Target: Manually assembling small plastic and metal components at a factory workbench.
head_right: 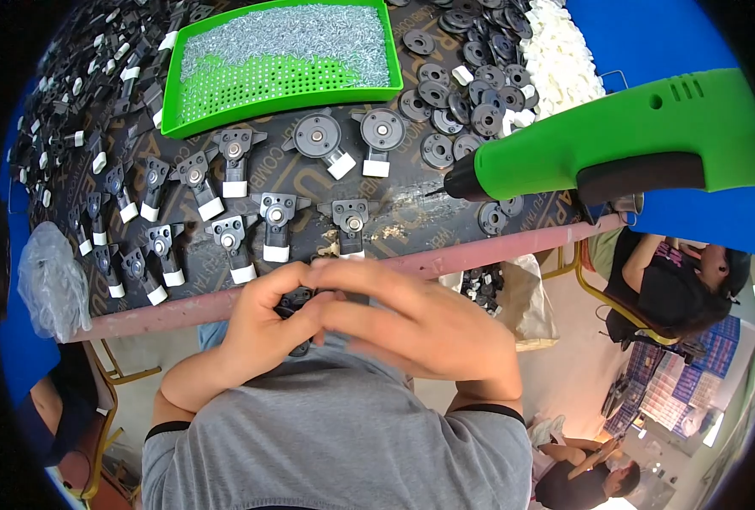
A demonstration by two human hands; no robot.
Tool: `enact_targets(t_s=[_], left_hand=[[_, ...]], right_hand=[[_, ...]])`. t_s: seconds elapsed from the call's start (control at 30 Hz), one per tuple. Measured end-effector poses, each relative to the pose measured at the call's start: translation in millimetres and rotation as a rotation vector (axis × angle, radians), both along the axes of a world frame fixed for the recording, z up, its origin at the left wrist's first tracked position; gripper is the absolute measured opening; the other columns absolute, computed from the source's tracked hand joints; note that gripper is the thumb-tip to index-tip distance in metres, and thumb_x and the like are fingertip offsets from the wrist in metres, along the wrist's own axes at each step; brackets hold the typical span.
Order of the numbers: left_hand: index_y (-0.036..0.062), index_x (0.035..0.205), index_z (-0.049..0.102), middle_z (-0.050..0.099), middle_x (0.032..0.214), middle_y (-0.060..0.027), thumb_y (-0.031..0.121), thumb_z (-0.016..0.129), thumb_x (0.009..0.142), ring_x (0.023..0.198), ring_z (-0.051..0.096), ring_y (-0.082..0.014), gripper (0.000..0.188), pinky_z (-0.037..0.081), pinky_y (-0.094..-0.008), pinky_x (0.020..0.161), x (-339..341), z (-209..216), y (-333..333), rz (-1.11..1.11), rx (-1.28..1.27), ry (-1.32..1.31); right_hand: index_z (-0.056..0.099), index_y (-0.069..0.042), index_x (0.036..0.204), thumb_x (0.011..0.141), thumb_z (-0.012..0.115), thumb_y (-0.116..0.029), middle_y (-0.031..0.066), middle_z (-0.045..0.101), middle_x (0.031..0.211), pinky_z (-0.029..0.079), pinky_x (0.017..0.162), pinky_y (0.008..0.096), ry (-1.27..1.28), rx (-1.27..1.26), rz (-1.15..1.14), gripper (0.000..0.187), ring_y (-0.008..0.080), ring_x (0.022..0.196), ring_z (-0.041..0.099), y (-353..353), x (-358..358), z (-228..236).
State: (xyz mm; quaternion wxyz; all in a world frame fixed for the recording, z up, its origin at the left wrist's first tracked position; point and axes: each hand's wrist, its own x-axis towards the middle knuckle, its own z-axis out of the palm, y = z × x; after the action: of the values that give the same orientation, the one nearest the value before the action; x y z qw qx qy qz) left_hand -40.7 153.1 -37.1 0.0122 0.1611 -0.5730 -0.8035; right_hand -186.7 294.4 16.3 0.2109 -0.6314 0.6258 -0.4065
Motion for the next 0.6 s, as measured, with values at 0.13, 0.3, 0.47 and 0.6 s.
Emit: enact_targets(t_s=[0.13,0.3,0.47,0.6], left_hand=[[0.0001,0.098,0.062,0.061,0.080,-0.0007,0.014,0.062,0.095,0.065,0.054,-0.0016,0.014,0.044,-0.0193,0.056,8,8,-4,-0.041,0.044,-0.077],[-0.0006,0.100,0.063,0.061,0.078,-0.0023,0.014,0.058,0.098,0.064,0.057,-0.0051,0.016,0.047,-0.0209,0.054,13,12,-8,-0.036,0.162,-0.103],[-0.0012,0.101,0.063,0.061,0.078,-0.0038,0.017,0.055,0.100,0.063,0.058,-0.0070,0.020,0.048,-0.0219,0.054,10,11,-7,-0.059,0.277,-0.123],[-0.0014,0.103,0.063,0.061,0.080,-0.0044,0.019,0.054,0.100,0.063,0.059,-0.0076,0.022,0.049,-0.0222,0.055,8,11,-6,-0.045,0.273,-0.122]], right_hand=[[0.063,-0.003,0.108,0.078,0.075,-0.012,0.0131,0.069,0.109,0.048,0.092,0.0406,0.167,0.017,-0.361,0.033,0.0315,0.114,0.060,12,-3,-19],[0.062,-0.007,0.104,0.078,0.073,-0.008,0.0054,0.069,0.118,0.041,0.091,0.0406,0.430,0.056,-0.405,0.028,0.0312,0.120,0.057,10,-4,-41],[0.061,-0.007,0.103,0.079,0.072,-0.007,0.0049,0.070,0.116,0.040,0.092,0.0411,0.463,0.023,-0.409,0.027,0.0306,0.122,0.056,6,-5,-49],[0.061,-0.007,0.102,0.079,0.072,-0.008,0.0091,0.070,0.114,0.042,0.089,0.0405,0.519,-0.011,-0.388,0.026,0.0323,0.119,0.057,5,-8,-49]])
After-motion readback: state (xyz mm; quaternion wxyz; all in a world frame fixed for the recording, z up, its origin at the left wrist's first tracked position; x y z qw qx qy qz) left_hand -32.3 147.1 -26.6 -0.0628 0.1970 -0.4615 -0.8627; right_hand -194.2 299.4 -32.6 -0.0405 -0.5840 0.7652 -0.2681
